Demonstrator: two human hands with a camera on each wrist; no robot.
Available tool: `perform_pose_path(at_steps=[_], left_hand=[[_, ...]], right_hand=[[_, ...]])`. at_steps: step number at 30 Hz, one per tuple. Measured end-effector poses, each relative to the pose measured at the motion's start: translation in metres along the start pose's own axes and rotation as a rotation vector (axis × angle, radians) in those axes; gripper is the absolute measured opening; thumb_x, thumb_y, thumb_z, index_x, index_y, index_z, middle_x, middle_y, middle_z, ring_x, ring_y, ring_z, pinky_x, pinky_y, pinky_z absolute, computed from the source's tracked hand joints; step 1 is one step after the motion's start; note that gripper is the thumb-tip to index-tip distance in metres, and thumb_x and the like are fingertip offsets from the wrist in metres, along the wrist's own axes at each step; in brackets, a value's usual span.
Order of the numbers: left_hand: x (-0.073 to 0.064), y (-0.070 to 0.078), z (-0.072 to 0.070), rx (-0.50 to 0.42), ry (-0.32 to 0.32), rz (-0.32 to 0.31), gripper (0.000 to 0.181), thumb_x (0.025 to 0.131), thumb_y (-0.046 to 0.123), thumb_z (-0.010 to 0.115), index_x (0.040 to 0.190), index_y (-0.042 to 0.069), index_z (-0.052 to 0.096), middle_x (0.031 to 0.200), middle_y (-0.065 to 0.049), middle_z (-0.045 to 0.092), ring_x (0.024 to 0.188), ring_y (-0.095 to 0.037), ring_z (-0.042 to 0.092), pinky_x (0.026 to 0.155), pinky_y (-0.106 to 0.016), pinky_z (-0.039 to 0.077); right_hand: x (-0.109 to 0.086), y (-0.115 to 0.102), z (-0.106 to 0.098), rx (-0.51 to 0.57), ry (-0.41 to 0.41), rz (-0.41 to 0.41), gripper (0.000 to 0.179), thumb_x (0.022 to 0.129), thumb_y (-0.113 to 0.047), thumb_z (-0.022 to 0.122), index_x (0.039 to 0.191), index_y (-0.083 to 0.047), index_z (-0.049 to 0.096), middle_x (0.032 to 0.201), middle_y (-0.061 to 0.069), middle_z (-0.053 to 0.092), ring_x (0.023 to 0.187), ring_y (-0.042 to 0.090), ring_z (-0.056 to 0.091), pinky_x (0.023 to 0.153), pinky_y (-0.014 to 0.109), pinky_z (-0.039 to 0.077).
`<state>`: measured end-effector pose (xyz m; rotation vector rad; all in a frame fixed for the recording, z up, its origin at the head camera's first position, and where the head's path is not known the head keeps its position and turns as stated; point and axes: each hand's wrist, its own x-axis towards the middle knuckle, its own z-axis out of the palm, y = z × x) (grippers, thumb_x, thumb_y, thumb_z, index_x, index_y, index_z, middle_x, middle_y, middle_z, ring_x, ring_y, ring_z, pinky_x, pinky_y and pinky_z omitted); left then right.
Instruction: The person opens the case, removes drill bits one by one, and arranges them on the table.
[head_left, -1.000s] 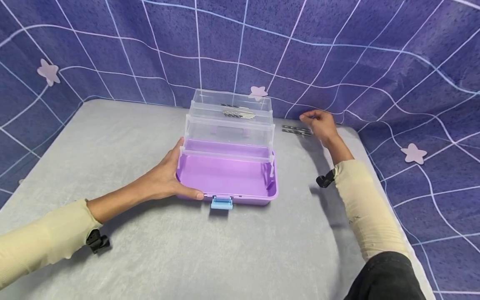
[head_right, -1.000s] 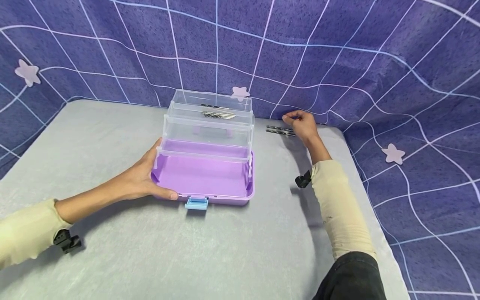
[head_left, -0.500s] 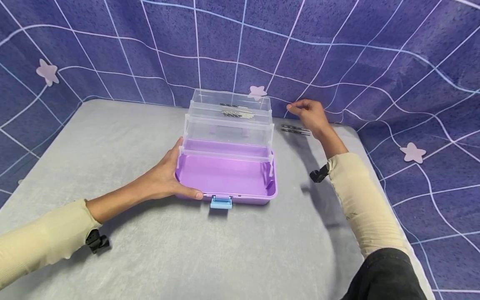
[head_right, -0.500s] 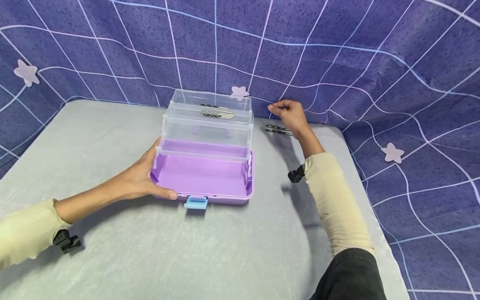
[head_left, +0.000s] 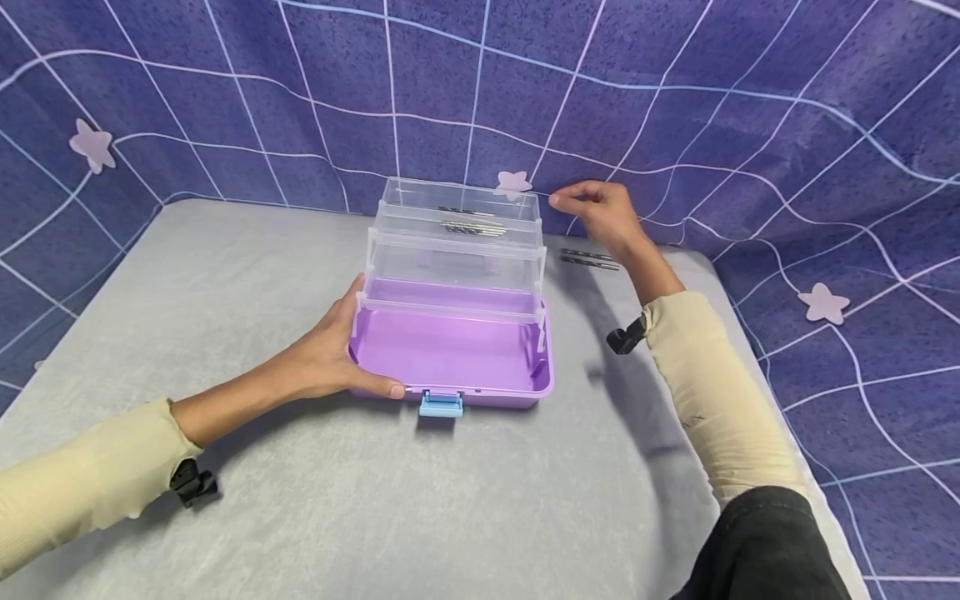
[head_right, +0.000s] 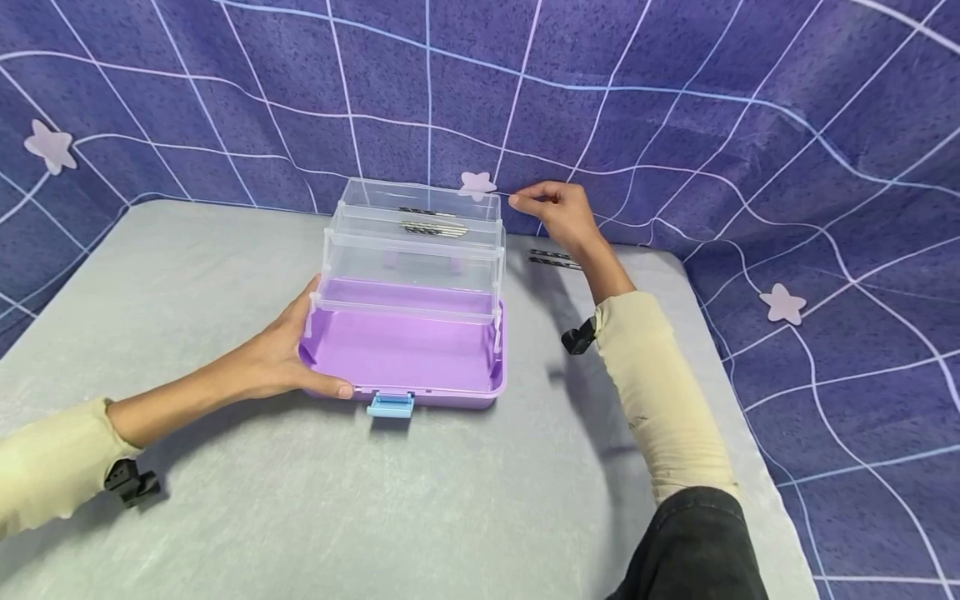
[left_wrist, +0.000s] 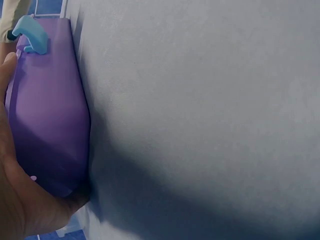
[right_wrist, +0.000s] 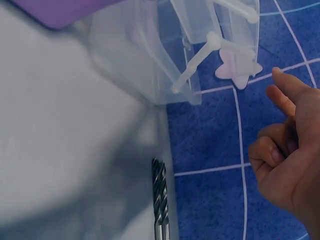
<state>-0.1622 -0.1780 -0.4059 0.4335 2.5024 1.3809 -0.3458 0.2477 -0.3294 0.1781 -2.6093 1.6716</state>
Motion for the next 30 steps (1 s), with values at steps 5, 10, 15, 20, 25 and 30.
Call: perform_pose_path(at_steps=[5, 10, 15, 20, 25, 30], left_hand=[[0.001, -0.001, 0.0, -0.013, 0.005, 0.007, 0.177, 0.061, 0.04, 0.115, 0.181, 0.031, -0.016, 0.181, -0.022, 0.025, 0.152, -0.042, 0.051, 0.131, -0.072, 0.039], [0.001, -0.001, -0.001, -0.015, 0.006, 0.007, 0.176, 0.061, 0.04, 0.115, 0.181, 0.034, -0.015, 0.18, -0.021, 0.027, 0.151, -0.042, 0.051, 0.13, -0.072, 0.04], [-0.001, 0.0, -0.001, -0.01, 0.003, 0.007, 0.177, 0.061, 0.041, 0.115, 0.181, 0.035, -0.016, 0.179, -0.024, 0.026, 0.152, -0.043, 0.05, 0.13, -0.073, 0.039], [0.0, -0.001, -0.001, -0.026, 0.012, 0.018, 0.176, 0.06, 0.038, 0.115, 0.181, 0.036, -0.012, 0.176, -0.02, 0.031, 0.149, -0.041, 0.054, 0.129, -0.07, 0.043], [0.0, 0.0, 0.0, -0.02, 0.008, 0.025, 0.176, 0.061, 0.04, 0.115, 0.181, 0.036, -0.013, 0.176, -0.02, 0.032, 0.148, -0.04, 0.054, 0.129, -0.07, 0.042], [0.0, 0.002, 0.0, -0.028, 0.002, 0.035, 0.176, 0.061, 0.038, 0.115, 0.181, 0.034, -0.014, 0.176, -0.02, 0.032, 0.146, -0.039, 0.057, 0.127, -0.069, 0.046]], right_hand=[[0.002, -0.009, 0.009, -0.006, -0.031, -0.025, 0.029, 0.096, -0.034, 0.092, 0.116, -0.013, 0.089, 0.1, -0.02, 0.082, 0.119, 0.008, 0.07, 0.112, 0.029, 0.052], [0.005, -0.014, 0.019, -0.013, -0.062, -0.075, 0.026, 0.096, -0.03, 0.092, 0.115, -0.013, 0.09, 0.09, -0.021, 0.079, 0.08, 0.002, 0.059, 0.072, 0.02, 0.047], [0.008, -0.019, 0.028, -0.058, -0.082, -0.141, 0.023, 0.094, -0.028, 0.095, 0.11, -0.011, 0.091, 0.089, -0.016, 0.081, 0.069, 0.003, 0.048, 0.061, 0.021, 0.039], [0.01, -0.027, 0.036, -0.121, -0.118, -0.15, 0.026, 0.093, -0.03, 0.095, 0.112, -0.012, 0.091, 0.077, -0.019, 0.072, 0.069, 0.005, 0.042, 0.06, 0.024, 0.033], [0.014, -0.032, 0.042, -0.217, -0.138, -0.156, 0.03, 0.091, -0.034, 0.097, 0.114, -0.015, 0.091, 0.053, -0.017, 0.031, 0.055, 0.005, 0.026, 0.054, 0.025, 0.026], [0.017, -0.04, 0.048, -0.388, -0.149, -0.141, 0.03, 0.09, -0.044, 0.096, 0.114, -0.025, 0.092, 0.06, -0.014, 0.047, 0.062, 0.008, 0.031, 0.061, 0.029, 0.03]])
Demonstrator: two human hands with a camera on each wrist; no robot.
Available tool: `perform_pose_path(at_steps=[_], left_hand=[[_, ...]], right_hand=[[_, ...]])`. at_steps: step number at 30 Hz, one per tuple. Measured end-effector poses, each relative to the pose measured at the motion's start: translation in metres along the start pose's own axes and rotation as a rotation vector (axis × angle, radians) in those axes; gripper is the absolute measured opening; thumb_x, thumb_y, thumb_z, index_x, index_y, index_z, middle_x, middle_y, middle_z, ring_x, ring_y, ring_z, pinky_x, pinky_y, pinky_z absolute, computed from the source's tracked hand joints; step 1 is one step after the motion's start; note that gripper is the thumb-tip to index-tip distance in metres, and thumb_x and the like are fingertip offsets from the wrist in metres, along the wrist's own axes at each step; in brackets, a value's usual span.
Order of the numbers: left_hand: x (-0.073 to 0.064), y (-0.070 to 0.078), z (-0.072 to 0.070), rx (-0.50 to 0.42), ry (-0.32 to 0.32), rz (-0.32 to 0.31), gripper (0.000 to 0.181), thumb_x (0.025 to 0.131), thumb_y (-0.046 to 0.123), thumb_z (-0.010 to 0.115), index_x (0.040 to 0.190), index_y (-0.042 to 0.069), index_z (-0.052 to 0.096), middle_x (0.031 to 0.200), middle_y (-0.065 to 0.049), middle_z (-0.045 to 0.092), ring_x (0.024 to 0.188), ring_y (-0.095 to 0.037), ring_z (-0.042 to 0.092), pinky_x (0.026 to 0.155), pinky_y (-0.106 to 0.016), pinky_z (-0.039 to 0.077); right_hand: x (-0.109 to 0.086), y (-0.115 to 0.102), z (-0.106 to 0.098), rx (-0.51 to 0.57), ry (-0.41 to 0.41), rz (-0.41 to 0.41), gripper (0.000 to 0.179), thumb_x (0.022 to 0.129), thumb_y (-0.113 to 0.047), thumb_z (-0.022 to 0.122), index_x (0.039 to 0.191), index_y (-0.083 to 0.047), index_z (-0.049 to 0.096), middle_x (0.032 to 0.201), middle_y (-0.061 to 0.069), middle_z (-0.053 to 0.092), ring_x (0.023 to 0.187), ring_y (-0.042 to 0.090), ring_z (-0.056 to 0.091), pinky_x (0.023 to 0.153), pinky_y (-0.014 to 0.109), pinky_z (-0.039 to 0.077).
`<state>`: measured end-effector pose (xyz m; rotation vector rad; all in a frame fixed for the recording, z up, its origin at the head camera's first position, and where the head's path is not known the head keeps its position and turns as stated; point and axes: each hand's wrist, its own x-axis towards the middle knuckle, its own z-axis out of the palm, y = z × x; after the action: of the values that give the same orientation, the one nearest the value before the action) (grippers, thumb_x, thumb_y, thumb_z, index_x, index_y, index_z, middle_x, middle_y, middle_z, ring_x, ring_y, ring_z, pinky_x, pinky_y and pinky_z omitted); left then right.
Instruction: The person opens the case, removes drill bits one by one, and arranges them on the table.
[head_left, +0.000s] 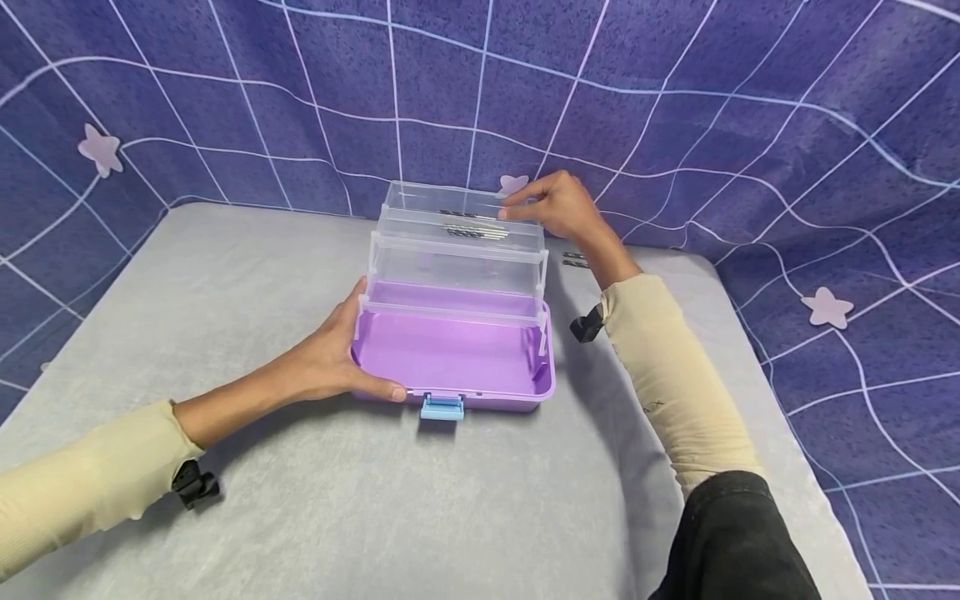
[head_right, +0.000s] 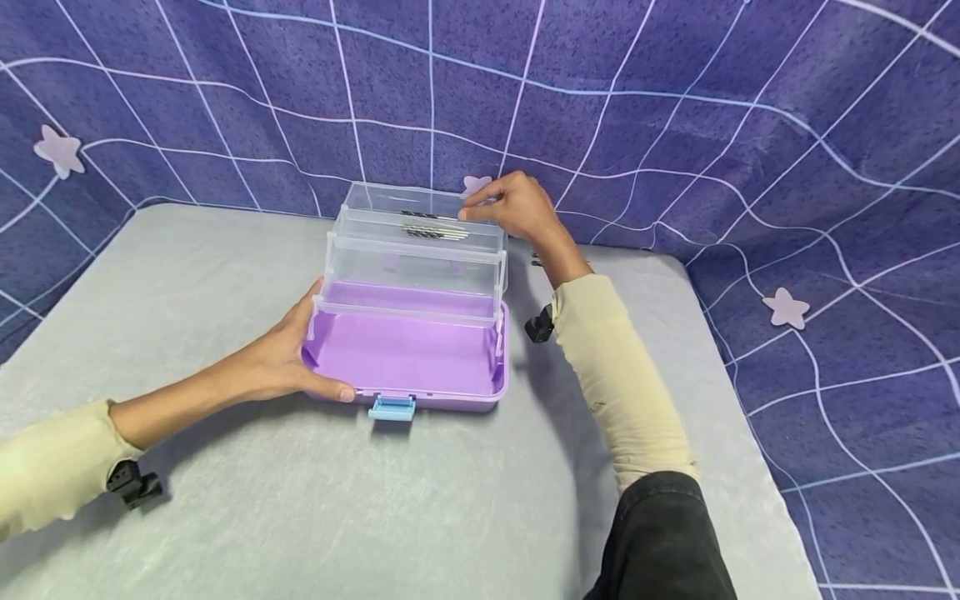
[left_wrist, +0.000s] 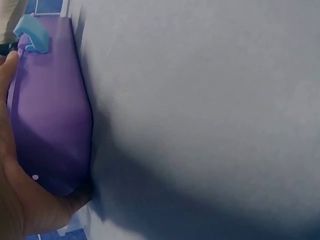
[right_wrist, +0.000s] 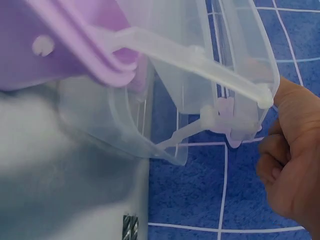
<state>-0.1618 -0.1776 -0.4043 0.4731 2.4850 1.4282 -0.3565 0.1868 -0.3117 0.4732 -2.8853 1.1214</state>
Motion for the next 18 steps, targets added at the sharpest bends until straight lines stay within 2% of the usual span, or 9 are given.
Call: perform_pose_path(at_steps=[2, 3, 5, 6, 8, 15, 17, 18], left_hand=[[0.0, 0.0, 0.0, -0.007, -0.002, 0.002, 0.176, 0.061, 0.036, 0.115, 0.181, 0.034, -0.013, 0.175, -0.019, 0.033, 0.145, -0.04, 0.057, 0.126, -0.068, 0.047], [0.0, 0.001, 0.0, -0.008, -0.001, -0.002, 0.176, 0.06, 0.037, 0.115, 0.181, 0.034, -0.013, 0.176, -0.019, 0.033, 0.145, -0.039, 0.057, 0.126, -0.068, 0.047], [0.0, 0.001, 0.0, -0.014, -0.003, -0.008, 0.177, 0.06, 0.036, 0.115, 0.181, 0.035, -0.014, 0.176, -0.019, 0.032, 0.145, -0.04, 0.058, 0.126, -0.068, 0.047], [0.0, 0.001, 0.0, -0.018, -0.001, -0.011, 0.177, 0.06, 0.035, 0.116, 0.181, 0.035, -0.013, 0.176, -0.018, 0.032, 0.145, -0.039, 0.058, 0.126, -0.067, 0.048], [0.0, 0.001, 0.0, -0.021, 0.001, -0.016, 0.176, 0.06, 0.035, 0.116, 0.181, 0.036, -0.012, 0.177, -0.017, 0.032, 0.146, -0.039, 0.058, 0.127, -0.067, 0.047], [0.002, 0.0, 0.0, -0.036, -0.005, -0.004, 0.175, 0.06, 0.033, 0.116, 0.181, 0.037, -0.01, 0.175, -0.016, 0.035, 0.144, -0.038, 0.059, 0.124, -0.065, 0.05], [0.002, -0.001, 0.0, -0.037, -0.008, -0.006, 0.174, 0.061, 0.033, 0.116, 0.181, 0.038, -0.011, 0.175, -0.016, 0.035, 0.144, -0.038, 0.059, 0.123, -0.064, 0.052], [0.002, -0.001, 0.0, -0.045, -0.006, -0.006, 0.174, 0.06, 0.032, 0.116, 0.181, 0.038, -0.01, 0.174, -0.015, 0.036, 0.144, -0.038, 0.06, 0.122, -0.064, 0.053]], right_hand=[[0.001, -0.002, 0.001, -0.062, -0.009, -0.014, 0.029, 0.091, -0.046, 0.095, 0.114, -0.027, 0.092, 0.074, -0.012, 0.07, 0.064, 0.009, 0.034, 0.062, 0.03, 0.032], [0.002, -0.003, 0.001, -0.089, -0.014, -0.026, 0.029, 0.092, -0.046, 0.095, 0.114, -0.027, 0.092, 0.087, -0.01, 0.08, 0.064, 0.008, 0.036, 0.063, 0.029, 0.032], [0.004, -0.005, 0.002, -0.143, -0.023, -0.051, 0.028, 0.094, -0.045, 0.093, 0.115, -0.027, 0.091, 0.114, -0.005, 0.088, 0.064, 0.008, 0.038, 0.064, 0.029, 0.033], [0.006, -0.005, 0.003, -0.167, -0.03, -0.062, 0.028, 0.095, -0.045, 0.092, 0.116, -0.027, 0.091, 0.124, -0.003, 0.087, 0.064, 0.008, 0.038, 0.063, 0.029, 0.032], [0.008, -0.007, 0.004, -0.202, -0.046, -0.071, 0.028, 0.097, -0.045, 0.09, 0.118, -0.027, 0.091, 0.134, 0.0, 0.084, 0.063, 0.008, 0.038, 0.063, 0.029, 0.031], [0.013, -0.013, 0.005, -0.284, -0.118, -0.058, 0.027, 0.101, -0.046, 0.086, 0.124, -0.031, 0.089, 0.147, -0.003, 0.078, 0.061, 0.009, 0.035, 0.06, 0.029, 0.028], [0.014, -0.014, 0.005, -0.309, -0.135, -0.062, 0.027, 0.103, -0.046, 0.084, 0.125, -0.032, 0.088, 0.146, -0.004, 0.078, 0.071, 0.011, 0.051, 0.066, 0.03, 0.036], [0.015, -0.015, 0.005, -0.318, -0.145, -0.068, 0.026, 0.103, -0.046, 0.083, 0.125, -0.031, 0.088, 0.146, -0.005, 0.078, 0.082, 0.013, 0.062, 0.072, 0.031, 0.042]])
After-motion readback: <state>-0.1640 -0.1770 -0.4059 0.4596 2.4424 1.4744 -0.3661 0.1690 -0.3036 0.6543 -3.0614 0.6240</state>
